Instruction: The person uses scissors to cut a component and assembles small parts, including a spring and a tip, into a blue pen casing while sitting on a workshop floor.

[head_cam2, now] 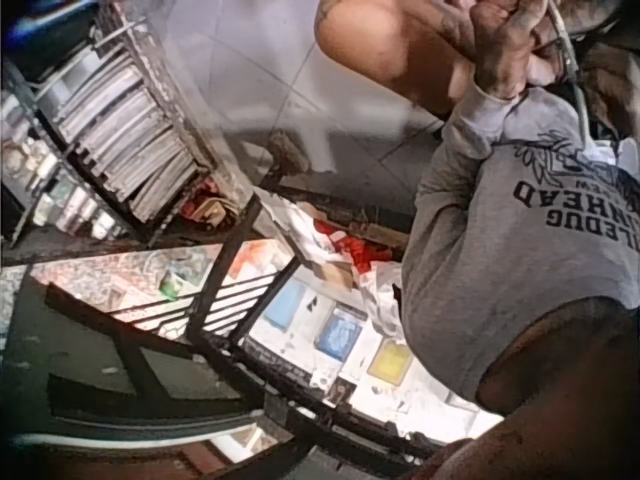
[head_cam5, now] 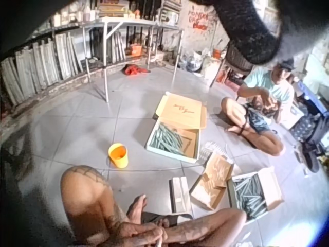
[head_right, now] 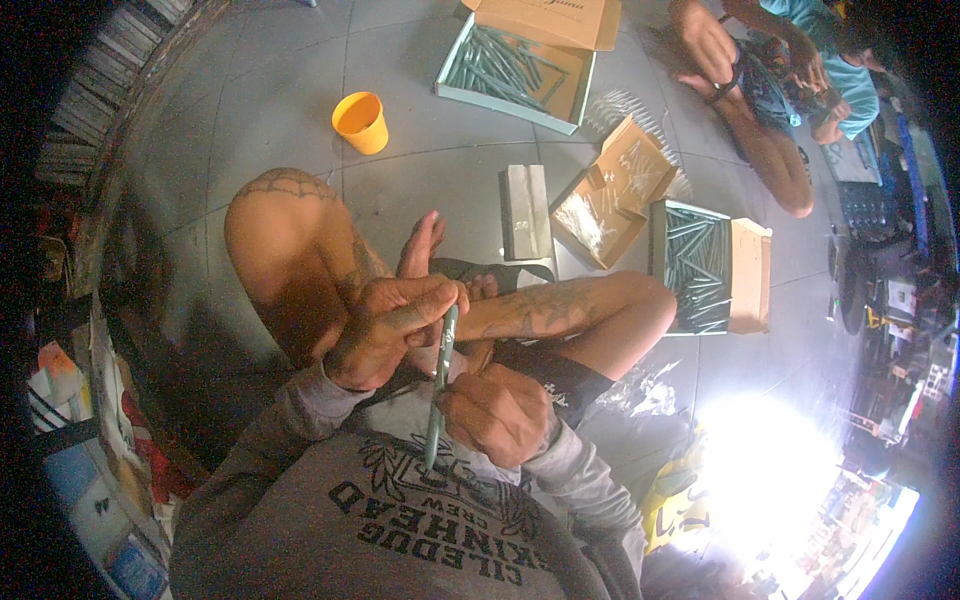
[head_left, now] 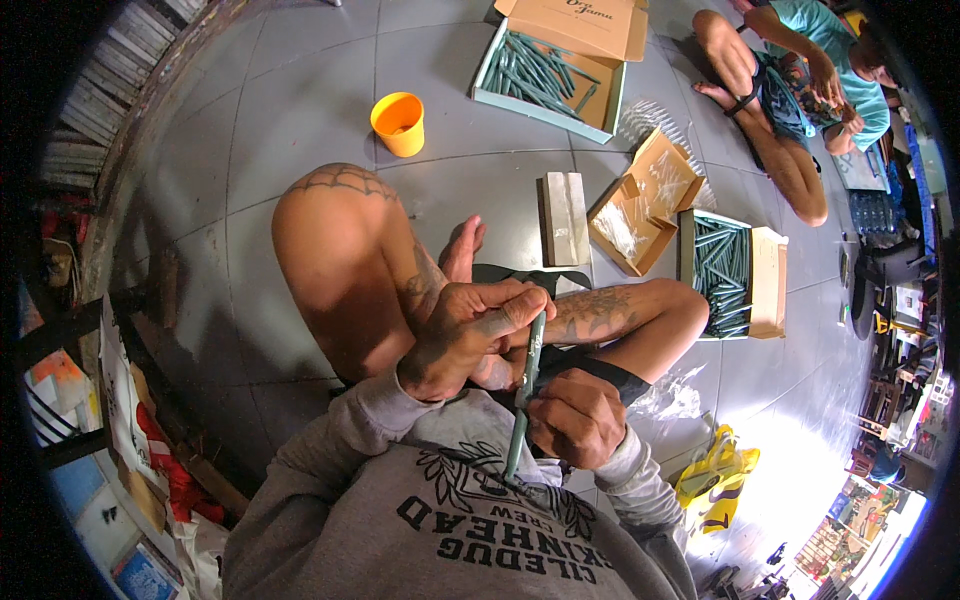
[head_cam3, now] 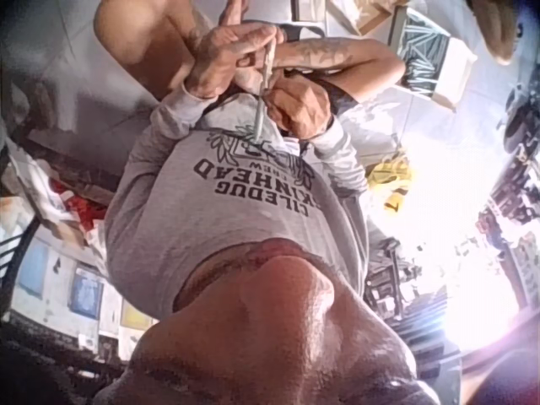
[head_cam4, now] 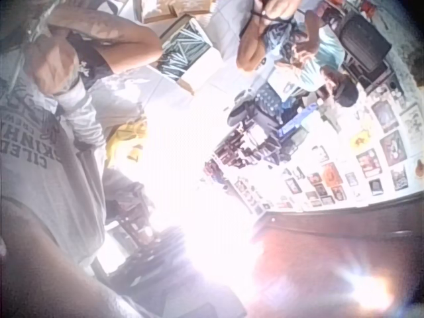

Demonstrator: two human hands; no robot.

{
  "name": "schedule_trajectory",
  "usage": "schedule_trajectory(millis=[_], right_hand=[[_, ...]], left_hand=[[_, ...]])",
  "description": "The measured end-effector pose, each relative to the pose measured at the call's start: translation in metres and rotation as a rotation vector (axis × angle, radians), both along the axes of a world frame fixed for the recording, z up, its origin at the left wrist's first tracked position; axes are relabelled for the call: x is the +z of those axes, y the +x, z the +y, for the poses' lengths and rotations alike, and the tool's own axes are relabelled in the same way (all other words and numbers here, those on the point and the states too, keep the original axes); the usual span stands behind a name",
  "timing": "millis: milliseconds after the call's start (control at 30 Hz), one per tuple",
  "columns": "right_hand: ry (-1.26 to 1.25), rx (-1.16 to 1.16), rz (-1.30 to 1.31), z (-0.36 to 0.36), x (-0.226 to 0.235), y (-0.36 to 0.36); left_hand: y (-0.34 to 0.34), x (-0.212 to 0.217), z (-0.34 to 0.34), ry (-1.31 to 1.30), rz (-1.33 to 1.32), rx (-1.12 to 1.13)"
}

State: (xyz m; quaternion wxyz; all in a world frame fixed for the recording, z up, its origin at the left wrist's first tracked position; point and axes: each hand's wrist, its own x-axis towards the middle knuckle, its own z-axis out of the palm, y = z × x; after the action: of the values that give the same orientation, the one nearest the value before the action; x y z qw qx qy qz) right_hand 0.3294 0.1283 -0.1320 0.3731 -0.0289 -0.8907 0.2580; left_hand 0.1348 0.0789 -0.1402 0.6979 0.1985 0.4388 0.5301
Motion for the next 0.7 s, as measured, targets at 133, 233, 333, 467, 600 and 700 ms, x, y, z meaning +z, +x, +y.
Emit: schedule_trajectory(millis=[133,233,333,467,600,700], right_hand=[[-0.005,-0.003,0.0,0.001,0.003,0.0],[-0.046,-0.04,0.04,0.004,0.01,-0.004],[-0.06,-0.189,0.014,0.006,0.019,-0.007],[-0.217,-0.429,-0.014,0.007,0.026,-0.004],[-0.771,-0.501,0.15,-0.01,0.024,-0.005],[-1.092,-0.325,0.098,-0.016,0.027,-0.004]], left_hand=[[-0.001,0.006,0.003,0.117,0.246,0.002],[-0.001,0.009,0.004,0.241,0.445,0.03],[-0.003,0.006,0.008,0.45,0.661,0.035],[-0.002,0.002,0.009,0.519,0.714,0.052],[-0.001,-0.003,0.014,0.513,0.67,0.093],[-0.003,-0.002,0.013,0.462,0.668,0.03]])
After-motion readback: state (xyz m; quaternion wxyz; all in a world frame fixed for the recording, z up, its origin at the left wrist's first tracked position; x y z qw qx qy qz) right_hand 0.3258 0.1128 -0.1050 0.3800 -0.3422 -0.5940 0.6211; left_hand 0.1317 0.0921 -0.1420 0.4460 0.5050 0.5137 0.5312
